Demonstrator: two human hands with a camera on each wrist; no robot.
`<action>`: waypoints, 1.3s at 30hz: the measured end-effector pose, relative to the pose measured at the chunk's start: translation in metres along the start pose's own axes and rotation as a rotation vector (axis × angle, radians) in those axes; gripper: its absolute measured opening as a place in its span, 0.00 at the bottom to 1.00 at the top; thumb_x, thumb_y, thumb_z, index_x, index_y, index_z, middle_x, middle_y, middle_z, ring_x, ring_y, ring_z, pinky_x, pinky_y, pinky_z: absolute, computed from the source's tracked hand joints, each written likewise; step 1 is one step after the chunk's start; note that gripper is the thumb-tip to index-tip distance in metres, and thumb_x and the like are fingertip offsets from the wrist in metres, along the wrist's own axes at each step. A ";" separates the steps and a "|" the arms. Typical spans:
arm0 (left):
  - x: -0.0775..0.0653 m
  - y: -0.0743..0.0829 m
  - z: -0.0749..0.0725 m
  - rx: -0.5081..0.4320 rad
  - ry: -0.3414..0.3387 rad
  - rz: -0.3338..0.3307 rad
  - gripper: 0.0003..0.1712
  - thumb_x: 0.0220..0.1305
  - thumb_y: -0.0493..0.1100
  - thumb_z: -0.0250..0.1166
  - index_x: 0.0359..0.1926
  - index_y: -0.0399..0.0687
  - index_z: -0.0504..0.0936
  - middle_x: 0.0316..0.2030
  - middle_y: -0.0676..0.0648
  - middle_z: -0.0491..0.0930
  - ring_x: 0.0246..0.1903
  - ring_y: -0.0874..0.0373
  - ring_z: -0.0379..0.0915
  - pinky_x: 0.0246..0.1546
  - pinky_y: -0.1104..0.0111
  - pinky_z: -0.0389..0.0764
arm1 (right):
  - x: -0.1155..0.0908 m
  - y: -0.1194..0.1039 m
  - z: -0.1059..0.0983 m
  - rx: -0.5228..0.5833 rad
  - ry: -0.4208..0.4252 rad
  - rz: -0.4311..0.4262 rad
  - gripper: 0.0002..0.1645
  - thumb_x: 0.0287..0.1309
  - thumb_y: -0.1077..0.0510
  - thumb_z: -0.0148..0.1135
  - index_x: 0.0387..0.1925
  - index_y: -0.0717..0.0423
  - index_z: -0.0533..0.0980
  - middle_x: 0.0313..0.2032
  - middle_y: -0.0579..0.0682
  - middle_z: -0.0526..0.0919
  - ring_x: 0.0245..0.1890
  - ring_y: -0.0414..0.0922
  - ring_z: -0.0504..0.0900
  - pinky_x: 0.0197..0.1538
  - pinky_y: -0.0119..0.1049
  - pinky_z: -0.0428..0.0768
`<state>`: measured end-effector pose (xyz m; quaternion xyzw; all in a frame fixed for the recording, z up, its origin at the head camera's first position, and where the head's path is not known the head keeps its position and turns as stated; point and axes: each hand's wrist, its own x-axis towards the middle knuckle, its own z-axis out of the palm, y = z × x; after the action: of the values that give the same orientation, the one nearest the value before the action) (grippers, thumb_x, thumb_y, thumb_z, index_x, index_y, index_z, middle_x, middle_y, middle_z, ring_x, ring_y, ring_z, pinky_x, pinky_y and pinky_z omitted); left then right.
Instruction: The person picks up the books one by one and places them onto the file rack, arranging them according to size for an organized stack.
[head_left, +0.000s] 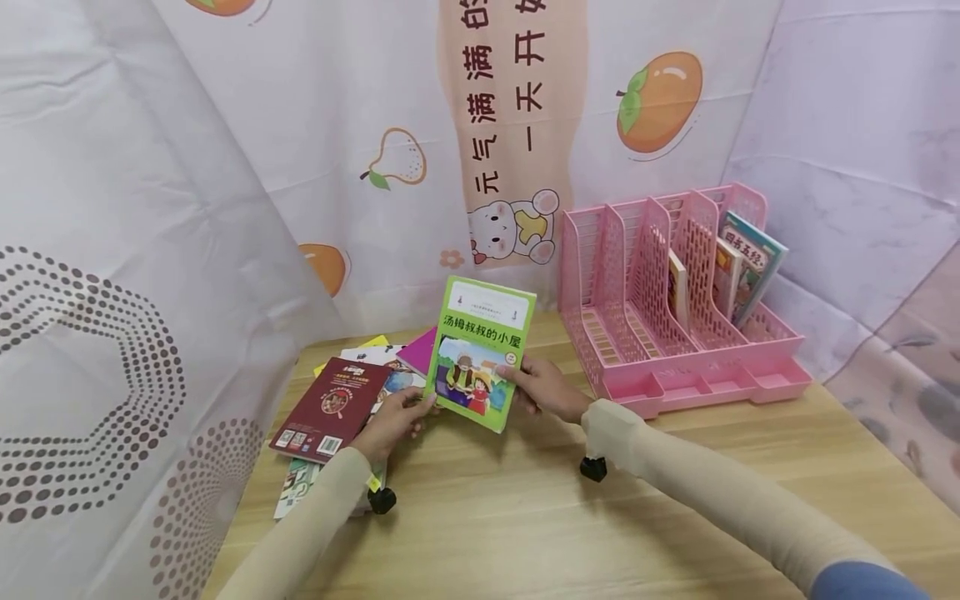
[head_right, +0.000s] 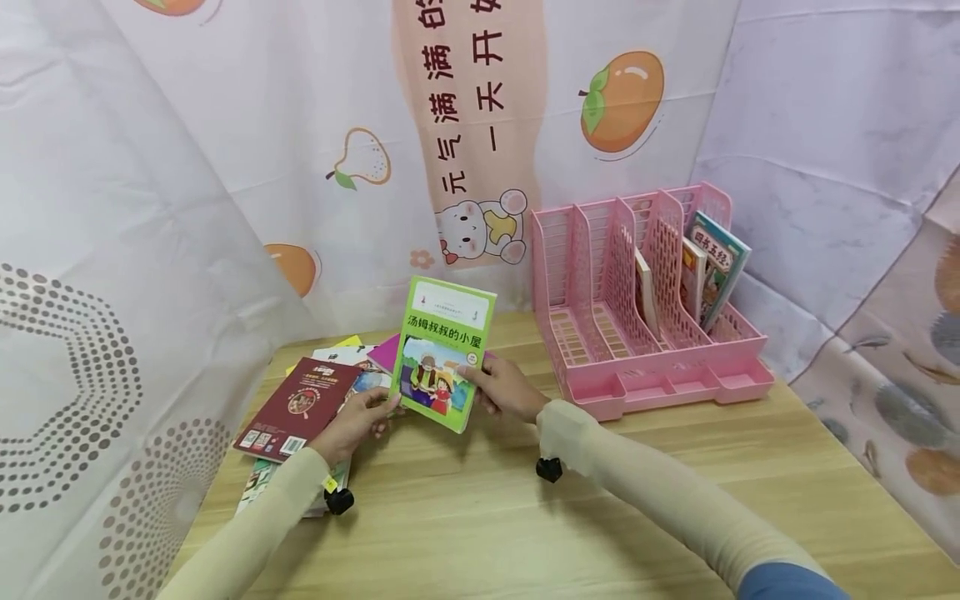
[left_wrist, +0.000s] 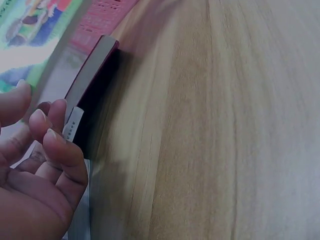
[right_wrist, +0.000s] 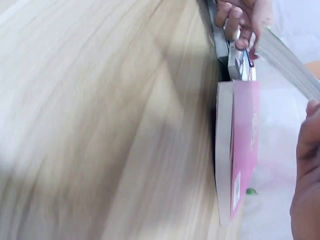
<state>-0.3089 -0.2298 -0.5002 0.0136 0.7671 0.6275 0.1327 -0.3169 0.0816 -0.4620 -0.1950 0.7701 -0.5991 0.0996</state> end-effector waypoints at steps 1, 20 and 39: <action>0.000 0.001 0.000 0.023 -0.002 0.011 0.19 0.73 0.50 0.66 0.54 0.40 0.82 0.44 0.39 0.85 0.26 0.59 0.69 0.26 0.70 0.74 | 0.001 -0.001 -0.003 -0.010 0.016 -0.014 0.28 0.74 0.38 0.56 0.61 0.53 0.79 0.26 0.62 0.81 0.13 0.41 0.68 0.15 0.33 0.68; 0.016 0.008 0.027 0.056 -0.109 0.007 0.21 0.72 0.56 0.65 0.49 0.43 0.81 0.44 0.38 0.83 0.24 0.60 0.70 0.26 0.70 0.74 | -0.017 -0.006 -0.054 -0.084 0.252 -0.027 0.33 0.73 0.34 0.55 0.65 0.53 0.75 0.33 0.57 0.85 0.16 0.43 0.70 0.17 0.32 0.69; 0.027 0.014 0.055 0.029 -0.194 0.029 0.20 0.71 0.56 0.66 0.46 0.43 0.82 0.39 0.42 0.85 0.23 0.60 0.71 0.24 0.70 0.75 | -0.037 -0.012 -0.083 -0.214 0.353 -0.062 0.34 0.74 0.34 0.53 0.58 0.61 0.78 0.24 0.56 0.81 0.15 0.41 0.69 0.14 0.33 0.67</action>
<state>-0.3246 -0.1688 -0.5018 0.0871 0.7593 0.6140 0.1971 -0.3137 0.1677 -0.4319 -0.1200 0.8285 -0.5416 -0.0764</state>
